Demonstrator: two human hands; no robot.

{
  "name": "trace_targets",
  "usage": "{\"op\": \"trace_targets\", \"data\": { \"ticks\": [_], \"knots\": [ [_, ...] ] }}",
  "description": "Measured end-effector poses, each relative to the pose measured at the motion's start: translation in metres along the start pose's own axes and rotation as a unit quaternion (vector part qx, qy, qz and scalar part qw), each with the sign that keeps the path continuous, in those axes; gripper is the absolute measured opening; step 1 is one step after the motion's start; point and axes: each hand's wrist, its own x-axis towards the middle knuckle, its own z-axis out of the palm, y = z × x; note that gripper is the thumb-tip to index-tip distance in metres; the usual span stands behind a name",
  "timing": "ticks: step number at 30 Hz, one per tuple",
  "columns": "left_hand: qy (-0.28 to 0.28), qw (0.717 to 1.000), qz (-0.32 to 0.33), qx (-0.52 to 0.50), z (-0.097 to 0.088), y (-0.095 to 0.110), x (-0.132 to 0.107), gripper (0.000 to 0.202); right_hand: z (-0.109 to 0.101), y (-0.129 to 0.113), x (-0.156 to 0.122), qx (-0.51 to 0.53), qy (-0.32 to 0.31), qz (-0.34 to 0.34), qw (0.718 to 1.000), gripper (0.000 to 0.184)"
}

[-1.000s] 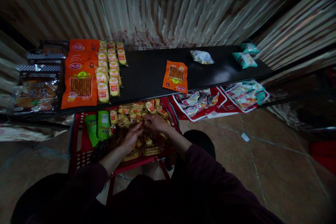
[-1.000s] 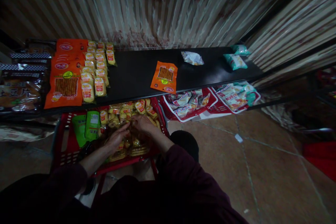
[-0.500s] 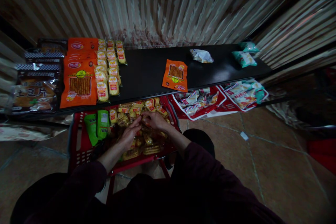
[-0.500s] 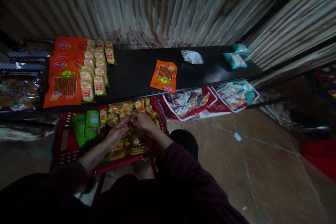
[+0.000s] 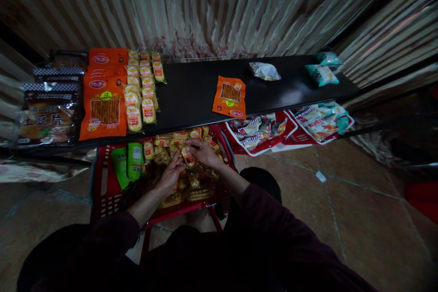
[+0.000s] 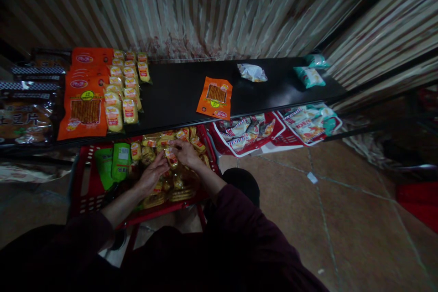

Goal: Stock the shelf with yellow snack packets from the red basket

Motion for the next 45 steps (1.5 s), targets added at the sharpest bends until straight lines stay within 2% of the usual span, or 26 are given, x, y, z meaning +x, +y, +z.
{"op": "trace_targets", "data": {
  "ticks": [6, 13, 18, 23, 31, 37, 45],
  "knots": [
    [0.006, 1.000, 0.016, -0.023, 0.004, 0.005, -0.006, 0.063, 0.002, -0.003, -0.004, 0.061, -0.039, 0.058, 0.996, 0.032],
    [0.009, 0.999, 0.023, -0.027, 0.002, 0.015, -0.012, 0.047, 0.004, -0.011, -0.007, 0.071, -0.065, 0.055, 0.994, 0.028],
    [0.022, 0.998, 0.021, -0.047, 0.001, 0.022, -0.014, 0.039, 0.005, -0.011, -0.007, 0.096, -0.077, 0.066, 0.990, 0.032],
    [0.024, 0.997, 0.020, -0.068, 0.001, 0.029, -0.015, 0.043, 0.007, -0.008, -0.006, 0.126, -0.064, 0.083, 0.986, 0.040],
    [0.005, 0.998, 0.049, -0.037, -0.003, 0.032, -0.015, 0.047, 0.008, -0.007, -0.009, 0.142, -0.084, 0.096, 0.982, 0.039],
    [0.056, 0.997, 0.046, -0.026, -0.004, 0.025, -0.012, 0.072, 0.010, -0.003, -0.008, 0.145, -0.090, 0.092, 0.981, 0.038],
    [0.056, 0.996, 0.065, -0.002, -0.005, 0.012, -0.011, 0.079, 0.013, -0.002, -0.008, 0.101, -0.099, 0.096, 0.985, 0.034]
  ]
}}
